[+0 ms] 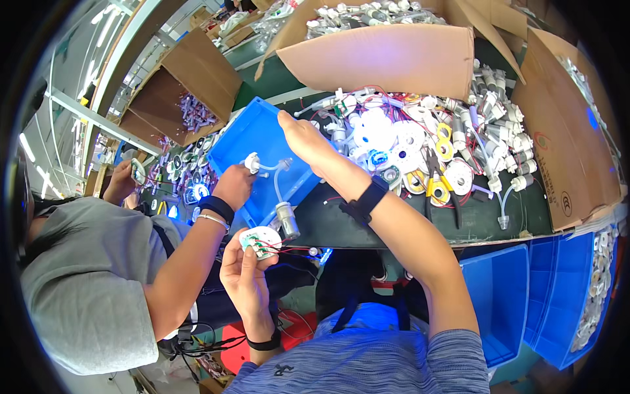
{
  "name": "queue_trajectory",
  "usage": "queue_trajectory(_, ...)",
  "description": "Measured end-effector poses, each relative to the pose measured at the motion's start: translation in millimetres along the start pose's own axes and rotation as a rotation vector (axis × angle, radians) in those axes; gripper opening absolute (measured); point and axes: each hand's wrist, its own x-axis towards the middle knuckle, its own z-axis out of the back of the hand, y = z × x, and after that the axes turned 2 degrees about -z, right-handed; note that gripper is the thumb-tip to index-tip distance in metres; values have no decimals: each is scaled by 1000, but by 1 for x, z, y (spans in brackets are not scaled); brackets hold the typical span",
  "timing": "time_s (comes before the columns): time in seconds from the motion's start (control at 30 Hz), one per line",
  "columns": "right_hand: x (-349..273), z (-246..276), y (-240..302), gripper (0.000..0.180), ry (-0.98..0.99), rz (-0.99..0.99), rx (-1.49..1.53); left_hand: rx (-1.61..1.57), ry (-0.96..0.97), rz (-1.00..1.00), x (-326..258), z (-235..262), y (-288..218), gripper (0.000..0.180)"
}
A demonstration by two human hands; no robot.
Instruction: Assembling electronic components, including small motors and LED light circuits, using wire cutters and a glue applicator.
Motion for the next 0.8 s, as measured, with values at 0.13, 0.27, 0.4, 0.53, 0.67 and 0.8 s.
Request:
queue_trajectory(0.13, 1, -9, -1, 70, 125, -66, -57, 1, -31, 5, -2, 6, -5, 30)
queue_trajectory(0.27, 11, -8, -16, 73, 132, -83, -4, -19, -35, -4, -1, 10, -4, 30)
queue_trajectory(0.4, 14, -7, -20, 76, 140, -91, 18, -37, -30, -9, -1, 12, -2, 30)
queue_trajectory(0.53, 15, -9, -19, 76, 133, -93, 19, -24, -32, -19, 0, 13, -2, 30)
queue_trajectory(0.67, 12, -17, -16, 75, 151, -17, 103, -16, -45, -25, 2, 17, -1, 30)
queue_trajectory(0.8, 19, -20, -14, 76, 155, 6, 89, -22, -59, -30, 3, 15, -1, 29)
